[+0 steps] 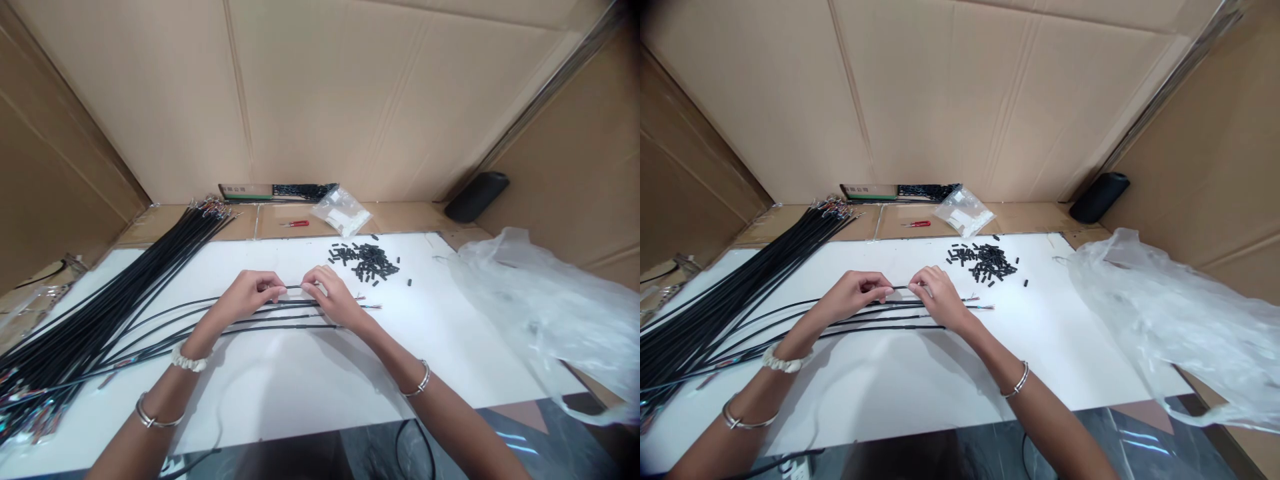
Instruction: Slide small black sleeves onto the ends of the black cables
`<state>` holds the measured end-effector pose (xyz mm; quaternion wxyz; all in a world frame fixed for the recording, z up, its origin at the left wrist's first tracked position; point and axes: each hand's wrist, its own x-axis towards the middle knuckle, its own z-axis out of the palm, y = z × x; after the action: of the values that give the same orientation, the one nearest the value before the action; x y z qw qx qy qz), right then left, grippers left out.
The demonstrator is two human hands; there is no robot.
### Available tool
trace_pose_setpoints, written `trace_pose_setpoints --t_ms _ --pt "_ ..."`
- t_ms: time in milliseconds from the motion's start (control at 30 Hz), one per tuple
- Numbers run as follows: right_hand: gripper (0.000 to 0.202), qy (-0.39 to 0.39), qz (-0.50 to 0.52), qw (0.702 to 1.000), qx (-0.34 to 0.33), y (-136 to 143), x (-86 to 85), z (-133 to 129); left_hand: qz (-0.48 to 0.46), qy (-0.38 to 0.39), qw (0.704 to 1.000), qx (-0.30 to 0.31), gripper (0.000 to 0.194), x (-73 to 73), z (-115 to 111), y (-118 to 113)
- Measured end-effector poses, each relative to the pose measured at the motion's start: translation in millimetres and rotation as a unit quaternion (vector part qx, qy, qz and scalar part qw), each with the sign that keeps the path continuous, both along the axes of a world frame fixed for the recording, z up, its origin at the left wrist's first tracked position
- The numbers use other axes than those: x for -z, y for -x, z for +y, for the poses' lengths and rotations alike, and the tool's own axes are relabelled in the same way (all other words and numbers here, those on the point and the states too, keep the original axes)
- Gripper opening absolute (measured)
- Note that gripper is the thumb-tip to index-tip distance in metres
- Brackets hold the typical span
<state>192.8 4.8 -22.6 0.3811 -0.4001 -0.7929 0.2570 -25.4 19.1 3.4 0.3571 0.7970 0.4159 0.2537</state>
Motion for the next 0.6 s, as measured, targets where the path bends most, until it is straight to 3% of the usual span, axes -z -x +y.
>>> trace_pose_setpoints --t_ms 300,500,600 --pt "0.029 -0.038 -0.09 0.995 0.029 3 3.1 -3 0.0 -0.039 0.999 -0.004 0.025 3.3 -7 -12" --pt "0.033 -0.07 -0.162 0.982 0.064 -3 -3.9 -1 0.013 -0.048 0.999 -0.015 0.027 -0.2 -4 -7" --pt "0.037 -0.062 -0.174 0.982 0.046 -3 -4.6 -1 0.048 -0.054 0.997 -0.013 0.025 -1.8 -6 -9"
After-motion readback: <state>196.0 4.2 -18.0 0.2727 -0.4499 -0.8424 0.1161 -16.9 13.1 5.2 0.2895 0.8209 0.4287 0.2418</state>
